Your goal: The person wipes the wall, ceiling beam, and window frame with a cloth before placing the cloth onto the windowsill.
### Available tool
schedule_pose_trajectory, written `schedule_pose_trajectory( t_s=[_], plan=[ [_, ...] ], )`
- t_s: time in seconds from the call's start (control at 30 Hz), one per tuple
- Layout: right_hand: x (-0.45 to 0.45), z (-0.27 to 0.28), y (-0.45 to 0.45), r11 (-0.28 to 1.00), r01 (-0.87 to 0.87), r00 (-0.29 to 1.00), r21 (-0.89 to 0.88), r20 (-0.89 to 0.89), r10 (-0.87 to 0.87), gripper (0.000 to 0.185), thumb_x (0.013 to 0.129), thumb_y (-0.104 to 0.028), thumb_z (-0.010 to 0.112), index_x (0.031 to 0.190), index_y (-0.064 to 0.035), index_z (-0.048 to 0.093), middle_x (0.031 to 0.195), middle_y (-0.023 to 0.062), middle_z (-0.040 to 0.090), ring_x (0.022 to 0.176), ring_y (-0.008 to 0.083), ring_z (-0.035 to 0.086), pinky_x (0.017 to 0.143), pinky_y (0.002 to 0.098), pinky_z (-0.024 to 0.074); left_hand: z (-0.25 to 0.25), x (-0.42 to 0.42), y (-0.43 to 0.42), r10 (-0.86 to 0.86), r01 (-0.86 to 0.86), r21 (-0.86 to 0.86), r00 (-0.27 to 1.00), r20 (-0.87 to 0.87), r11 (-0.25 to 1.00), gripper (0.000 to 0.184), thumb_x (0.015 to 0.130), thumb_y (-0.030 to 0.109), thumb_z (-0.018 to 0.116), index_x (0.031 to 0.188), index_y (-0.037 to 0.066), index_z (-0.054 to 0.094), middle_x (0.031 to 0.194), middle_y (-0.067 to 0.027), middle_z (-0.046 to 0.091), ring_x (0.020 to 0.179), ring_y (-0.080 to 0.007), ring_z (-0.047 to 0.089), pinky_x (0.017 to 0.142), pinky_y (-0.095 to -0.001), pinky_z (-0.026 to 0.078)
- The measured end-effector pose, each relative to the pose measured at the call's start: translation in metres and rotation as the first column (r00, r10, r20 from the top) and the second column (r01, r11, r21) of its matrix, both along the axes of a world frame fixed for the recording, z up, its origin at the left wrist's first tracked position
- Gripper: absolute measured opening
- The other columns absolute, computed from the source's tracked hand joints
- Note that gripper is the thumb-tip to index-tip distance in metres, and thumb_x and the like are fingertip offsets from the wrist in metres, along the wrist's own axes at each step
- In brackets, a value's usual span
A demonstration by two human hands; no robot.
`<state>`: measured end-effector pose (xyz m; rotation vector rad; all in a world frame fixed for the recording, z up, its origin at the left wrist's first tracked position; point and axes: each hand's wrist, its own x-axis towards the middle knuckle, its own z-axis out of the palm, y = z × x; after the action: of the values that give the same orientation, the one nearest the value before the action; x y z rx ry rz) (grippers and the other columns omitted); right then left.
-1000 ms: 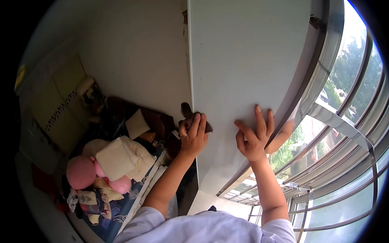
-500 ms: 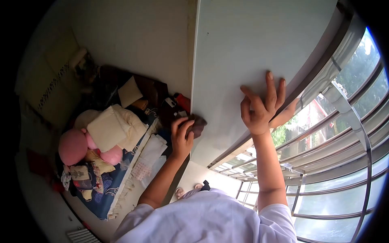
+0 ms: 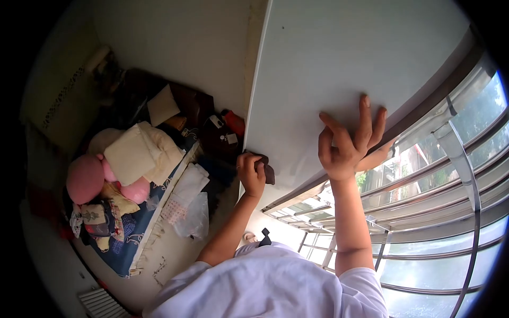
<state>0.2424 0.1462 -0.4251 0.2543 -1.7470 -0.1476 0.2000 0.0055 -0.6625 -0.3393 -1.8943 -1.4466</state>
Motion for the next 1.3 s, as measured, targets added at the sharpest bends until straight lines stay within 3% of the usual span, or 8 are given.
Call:
schedule_pose_trajectory(
  t_s=[0.2,0.33,0.5,0.67,0.87,1.07,1.23,1.3],
  plan=[
    [-0.002,0.002,-0.002,1.0,0.0,1.0,0.008,-0.031,0.0,0.028,0.068,-0.008,0.057,0.086,-0.0202,0.075,0.142,0.0198,0.048,0.139,0.0407,0.033,0.118,0.053,0.0208,0.099,-0.031,-0.002,0.127,-0.109,0.115,0.978,-0.166,0.987,0.015,0.08,0.002,0.064,0.094,0.006,0.061,0.101,-0.0121,0.052,0.091,-0.0314,0.056,0.078,-0.0409,0.045],
    [-0.002,0.004,-0.006,1.0,-0.013,0.999,0.013,-0.051,0.014,0.027,0.069,-0.009,0.058,0.084,-0.0215,0.075,0.143,0.018,0.049,0.14,0.0401,0.033,0.118,0.0515,0.0225,0.015,-0.021,0.003,0.177,-0.171,0.081,0.982,-0.061,0.982,0.017,0.081,0.0,0.059,0.096,0.006,0.059,0.104,-0.0142,0.052,0.095,-0.0346,0.055,0.082,-0.0429,0.044],
    [0.001,0.002,-0.004,0.999,-0.048,0.998,0.0,0.028,0.048,0.026,0.069,-0.007,0.059,0.085,-0.0187,0.076,0.146,0.0201,0.044,0.144,0.0418,0.022,0.119,0.0501,0.0142,-0.105,0.009,0.012,0.121,-0.204,0.098,0.835,0.537,0.974,0.018,0.083,0.004,0.064,0.099,0.003,0.055,0.101,-0.0179,0.054,0.097,-0.0387,0.055,0.083,-0.0449,0.045],
    [0.002,0.003,-0.003,0.999,0.038,0.999,0.019,-0.018,-0.037,0.024,0.073,-0.013,0.06,0.085,-0.0263,0.076,0.144,0.0142,0.048,0.141,0.0374,0.031,0.119,0.05,0.0224,-0.034,0.0,0.017,0.093,-0.17,0.292,0.961,0.262,0.941,0.016,0.085,0.002,0.065,0.097,0.003,0.056,0.098,-0.0158,0.054,0.092,-0.0367,0.055,0.082,-0.043,0.044],
    [0.001,0.001,0.003,0.997,-0.07,0.998,0.022,0.009,0.069,0.022,0.073,-0.011,0.061,0.083,-0.0234,0.076,0.144,0.0156,0.048,0.142,0.0314,0.032,0.121,0.0505,0.0151,0.052,-0.018,0.014,0.192,-0.177,0.094,0.963,-0.191,0.98,0.015,0.083,0.0,0.064,0.097,0.003,0.057,0.103,-0.0126,0.052,0.087,-0.0308,0.058,0.074,-0.0395,0.048],
    [-0.001,0.0,0.005,0.994,-0.109,0.993,0.031,0.053,0.107,0.021,0.072,-0.009,0.061,0.083,-0.0199,0.076,0.145,0.0203,0.045,0.144,0.0353,0.023,0.119,0.0495,0.0106,-0.083,0.051,0.05,0.017,-0.141,0.175,0.823,0.568,0.974,0.018,0.088,0.004,0.061,0.102,0.003,0.05,0.103,-0.0175,0.05,0.094,-0.0377,0.054,0.081,-0.0452,0.045],
    [-0.001,0.002,0.007,0.99,-0.118,0.993,0.073,-0.002,0.119,0.018,0.078,-0.014,0.065,0.086,-0.0242,0.077,0.143,0.0147,0.049,0.141,0.0274,0.033,0.12,0.0511,0.014,-0.002,0.091,0.084,-0.235,0.153,0.374,0.955,0.182,0.914,0.011,0.084,0.003,0.063,0.091,0.005,0.055,0.097,-0.0147,0.053,0.092,-0.0351,0.053,0.078,-0.0438,0.044],
    [-0.004,0.001,0.011,0.986,-0.132,0.991,0.103,-0.02,0.135,0.016,0.08,-0.016,0.067,0.088,-0.0255,0.077,0.143,0.0138,0.049,0.14,0.0272,0.034,0.119,0.0505,0.0154,0.006,0.093,0.085,-0.226,0.203,0.166,0.965,0.134,0.965,0.016,0.079,0.0,0.067,0.09,0.006,0.057,0.098,-0.0122,0.053,0.092,-0.0339,0.055,0.075,-0.0441,0.047]
  ],
)
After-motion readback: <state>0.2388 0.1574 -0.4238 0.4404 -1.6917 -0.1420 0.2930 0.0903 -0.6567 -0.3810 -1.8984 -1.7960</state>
